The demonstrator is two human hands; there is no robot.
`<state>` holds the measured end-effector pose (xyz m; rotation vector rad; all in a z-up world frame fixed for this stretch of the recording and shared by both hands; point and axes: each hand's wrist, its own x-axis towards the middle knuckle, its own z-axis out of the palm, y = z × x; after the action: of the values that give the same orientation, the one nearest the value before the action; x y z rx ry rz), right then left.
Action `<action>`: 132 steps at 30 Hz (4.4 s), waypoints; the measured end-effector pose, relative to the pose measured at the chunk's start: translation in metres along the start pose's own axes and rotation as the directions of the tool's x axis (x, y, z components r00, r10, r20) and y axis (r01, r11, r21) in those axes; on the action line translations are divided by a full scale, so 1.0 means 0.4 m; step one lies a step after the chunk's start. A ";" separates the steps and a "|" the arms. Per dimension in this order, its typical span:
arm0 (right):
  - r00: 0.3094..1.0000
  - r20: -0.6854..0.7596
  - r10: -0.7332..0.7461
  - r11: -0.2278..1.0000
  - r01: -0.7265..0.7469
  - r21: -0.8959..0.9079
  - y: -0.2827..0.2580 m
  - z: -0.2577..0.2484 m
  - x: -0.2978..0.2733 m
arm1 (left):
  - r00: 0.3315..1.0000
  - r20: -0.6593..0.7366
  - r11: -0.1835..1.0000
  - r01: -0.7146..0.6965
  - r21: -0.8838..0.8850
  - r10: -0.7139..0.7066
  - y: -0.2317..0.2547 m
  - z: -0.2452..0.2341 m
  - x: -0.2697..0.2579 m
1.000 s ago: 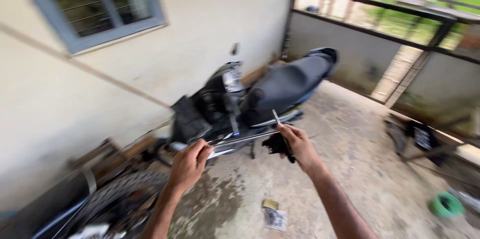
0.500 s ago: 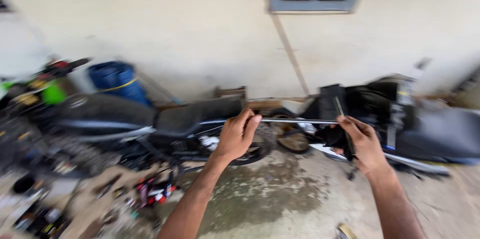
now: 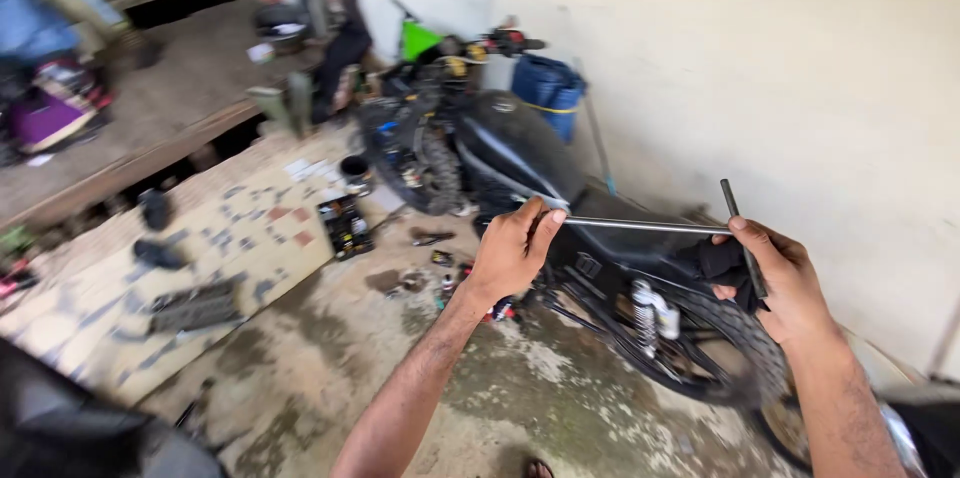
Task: Performing maintenance and repairs on motorcycles using various hand tools and cleaning supplies
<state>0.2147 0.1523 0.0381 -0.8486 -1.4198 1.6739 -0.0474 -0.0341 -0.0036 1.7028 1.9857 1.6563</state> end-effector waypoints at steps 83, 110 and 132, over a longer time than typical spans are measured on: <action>0.768 0.640 0.024 0.979 0.112 -0.170 0.452 3.162 1.416 | 0.677 -0.445 0.715 0.691 0.108 -0.587 -2.172 -2.219 0.813; 0.999 0.015 0.051 0.972 -0.046 -0.230 0.607 3.232 2.034 | 0.847 0.217 0.838 0.522 -0.162 -0.486 -2.889 -2.077 1.523; 0.959 -0.272 -0.080 0.879 -0.061 -0.473 0.855 3.047 1.985 | 0.638 0.595 0.687 0.702 -0.188 -0.488 -3.146 -1.656 1.549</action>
<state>-1.2692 0.2382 -0.1149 -1.2954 -1.6484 1.1375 -1.5573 0.2027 -0.2689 0.9802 1.5482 1.1063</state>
